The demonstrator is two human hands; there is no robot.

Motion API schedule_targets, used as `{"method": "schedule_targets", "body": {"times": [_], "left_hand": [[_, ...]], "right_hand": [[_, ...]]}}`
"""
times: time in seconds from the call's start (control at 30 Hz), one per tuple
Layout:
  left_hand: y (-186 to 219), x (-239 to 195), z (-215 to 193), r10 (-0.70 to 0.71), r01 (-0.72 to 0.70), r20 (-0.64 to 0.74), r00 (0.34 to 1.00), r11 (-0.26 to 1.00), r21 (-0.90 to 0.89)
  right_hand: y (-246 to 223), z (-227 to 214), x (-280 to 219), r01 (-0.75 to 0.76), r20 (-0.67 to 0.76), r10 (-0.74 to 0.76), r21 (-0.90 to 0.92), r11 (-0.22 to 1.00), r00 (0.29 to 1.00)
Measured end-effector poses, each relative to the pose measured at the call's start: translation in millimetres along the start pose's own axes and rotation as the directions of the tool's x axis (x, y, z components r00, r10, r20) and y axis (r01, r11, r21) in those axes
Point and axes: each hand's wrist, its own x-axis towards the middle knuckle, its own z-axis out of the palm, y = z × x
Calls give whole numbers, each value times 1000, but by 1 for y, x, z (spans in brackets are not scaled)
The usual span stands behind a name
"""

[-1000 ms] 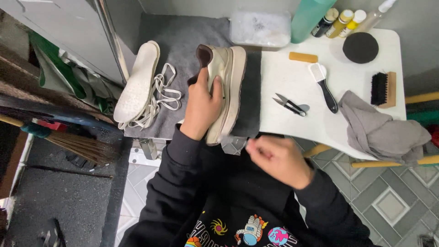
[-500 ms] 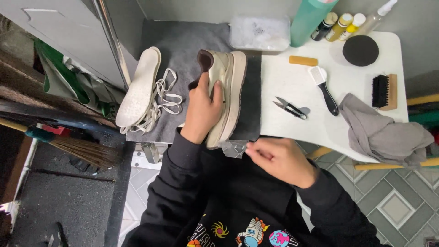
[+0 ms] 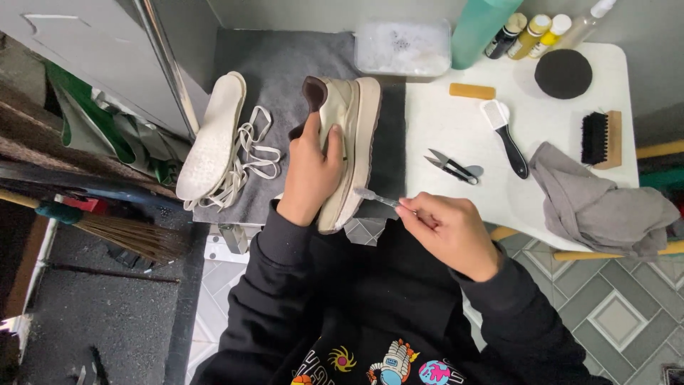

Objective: The person cleans a beige sneaker by repeatedly dipping a small brush into a container of soapy water and scrubbing the shoe's sole and side panels. The person holds the shoe steady with one hand while scrubbing with the other, occasionally rotating the shoe to access different areas.

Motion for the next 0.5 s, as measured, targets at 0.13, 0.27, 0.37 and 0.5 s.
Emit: {"method": "schedule_targets", "body": {"times": [0.13,0.27,0.37,0.5], "left_hand": [[8,1,-2,4,-4,1,1000,1000,11],[10,-4,0,1,-1,8,1000,1000,11],[8,1,-2,16,-16,-3,1000,1000,18],[16,-2,-2,28,-28,-13,1000,999,20]], "right_hand": [[-10,2,3,29,139,-43,100,995,989],[-12,0,-2,-9,71,8,12,1000,997],[-8,-2,6,-4,83,0,47,999,997],[-6,-2,9,-7,130,-15,163,987,991]]}}
